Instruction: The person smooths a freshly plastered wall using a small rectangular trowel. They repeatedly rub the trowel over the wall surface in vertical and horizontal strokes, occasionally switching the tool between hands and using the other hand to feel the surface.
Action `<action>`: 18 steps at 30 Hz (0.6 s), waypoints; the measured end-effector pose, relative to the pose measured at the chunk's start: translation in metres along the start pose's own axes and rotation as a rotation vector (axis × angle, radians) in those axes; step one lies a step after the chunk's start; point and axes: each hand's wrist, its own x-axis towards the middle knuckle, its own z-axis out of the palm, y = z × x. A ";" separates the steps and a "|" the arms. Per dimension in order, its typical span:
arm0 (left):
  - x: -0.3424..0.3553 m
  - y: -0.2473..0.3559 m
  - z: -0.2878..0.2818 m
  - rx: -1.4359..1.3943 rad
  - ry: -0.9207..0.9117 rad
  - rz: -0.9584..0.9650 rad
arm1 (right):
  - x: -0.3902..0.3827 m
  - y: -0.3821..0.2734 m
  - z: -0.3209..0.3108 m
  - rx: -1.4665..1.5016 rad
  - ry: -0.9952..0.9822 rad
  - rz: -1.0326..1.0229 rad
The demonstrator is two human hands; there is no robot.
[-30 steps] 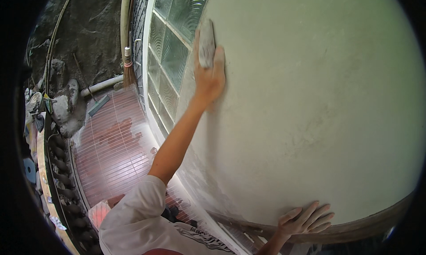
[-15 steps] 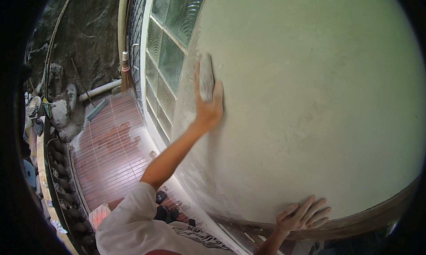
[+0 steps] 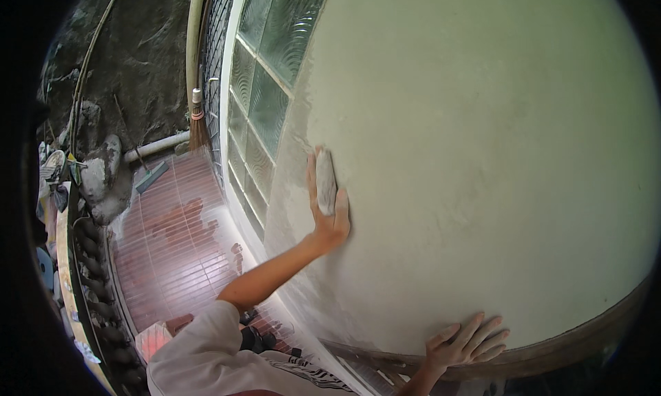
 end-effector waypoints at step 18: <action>-0.036 -0.008 -0.014 -0.042 -0.044 0.019 | 0.001 0.001 -0.003 -0.023 -0.021 -0.010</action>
